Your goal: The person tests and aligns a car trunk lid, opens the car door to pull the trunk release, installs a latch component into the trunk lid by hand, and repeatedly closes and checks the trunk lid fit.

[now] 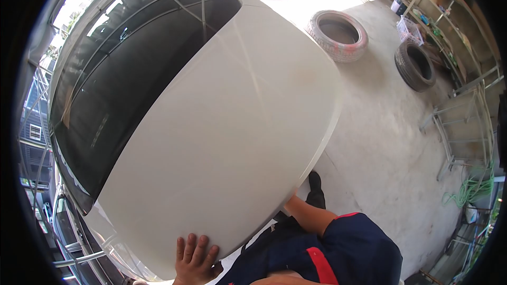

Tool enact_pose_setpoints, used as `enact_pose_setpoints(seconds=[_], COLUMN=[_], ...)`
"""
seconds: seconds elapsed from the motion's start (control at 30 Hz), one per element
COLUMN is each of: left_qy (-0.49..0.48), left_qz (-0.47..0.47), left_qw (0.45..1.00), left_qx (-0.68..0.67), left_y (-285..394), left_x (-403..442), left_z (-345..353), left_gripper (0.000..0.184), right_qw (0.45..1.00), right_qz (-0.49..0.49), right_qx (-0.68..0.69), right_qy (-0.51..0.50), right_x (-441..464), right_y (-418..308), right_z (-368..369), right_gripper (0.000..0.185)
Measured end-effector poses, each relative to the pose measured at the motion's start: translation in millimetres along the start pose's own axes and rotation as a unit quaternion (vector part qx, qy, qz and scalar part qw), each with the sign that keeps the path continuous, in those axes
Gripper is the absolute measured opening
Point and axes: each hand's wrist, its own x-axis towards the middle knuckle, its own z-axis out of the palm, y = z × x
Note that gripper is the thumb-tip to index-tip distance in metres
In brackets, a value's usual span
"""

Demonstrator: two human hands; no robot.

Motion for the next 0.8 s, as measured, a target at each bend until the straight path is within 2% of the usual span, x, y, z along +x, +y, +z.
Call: enact_pose_setpoints(seconds=[0.13,0.23,0.27,0.37,0.4,0.43,0.47,0.53,0.57,0.63,0.67,0.7,0.73,0.77,0.8], left_qy=[0.021,0.052,0.059,0.094,0.077,0.060,0.018,-0.023,-0.036,-0.016,-0.004,0.003,0.010,0.016,0.017], left_qz=[0.009,-0.002,-0.009,-0.002,-0.013,-0.031,-0.027,-0.047,-0.059,-0.102,-0.116,-0.124,-0.128,-0.130,-0.130], left_qw=[1.000,0.998,0.997,0.993,0.993,0.994,0.997,0.998,0.997,0.994,0.992,0.991,0.990,0.990,0.990], left_qx=[-0.017,-0.031,-0.041,-0.075,-0.084,-0.091,-0.068,-0.031,-0.015,-0.036,-0.053,-0.056,-0.059,-0.059,-0.056], left_y=[-2.2,-3.1,-2.9,-17.1,-24.4,-31.2,-39.4,-63.3,-74.6,-93.2,-94.1,-93.6,-92.7,-93.6,-92.9], left_x=[7.3,4.1,2.9,-22.0,-37.1,-53.8,-75.5,-136.8,-164.2,-201.0,-214.4,-223.2,-223.9,-221.5,-222.4], left_z=[-7.9,-9.7,-13.9,-18.8,-24.5,-30.0,-31.0,-31.3,-31.8,-37.1,-37.0,-36.0,-32.6,-31.5,-30.6], left_gripper=[0.069,0.068,0.061,0.059,0.061,0.064,0.066,0.074,0.075,0.078,0.079,0.080,0.081,0.082,0.085], right_qw=[0.998,0.990,0.984,0.933,0.828,0.658,0.397,0.283,0.272,0.580,0.707,0.812,0.893,0.739,0.502], right_qz=[0.002,-0.004,-0.009,-0.081,-0.174,-0.286,-0.392,-0.429,-0.438,-0.334,-0.258,-0.174,-0.086,-0.219,-0.329], right_qx=[-0.061,-0.138,-0.176,-0.335,-0.511,-0.677,-0.815,-0.833,-0.824,-0.670,-0.566,-0.445,-0.307,-0.575,-0.776], right_qy=[0.027,-0.021,-0.041,-0.105,-0.149,-0.164,-0.155,-0.204,-0.234,-0.321,-0.337,-0.335,-0.319,-0.273,-0.195], right_x=[-16.1,2.8,7.4,17.3,15.7,15.2,12.4,5.7,3.1,-11.1,-23.5,-37.8,-47.6,-57.0,-79.3], right_y=[4.7,10.4,11.9,18.0,18.9,20.2,12.5,11.4,13.2,48.3,46.6,43.2,41.1,51.1,72.4], right_z=[6.8,-13.5,-19.9,-31.6,-34.9,-36.3,-35.7,-32.2,-28.3,-32.3,-42.4,-49.7,-51.0,-47.4,-44.6], right_gripper=[0.080,0.081,0.081,0.082,0.082,0.082,0.083,0.083,0.083,0.077,0.073,0.070,0.067,0.069,0.070])
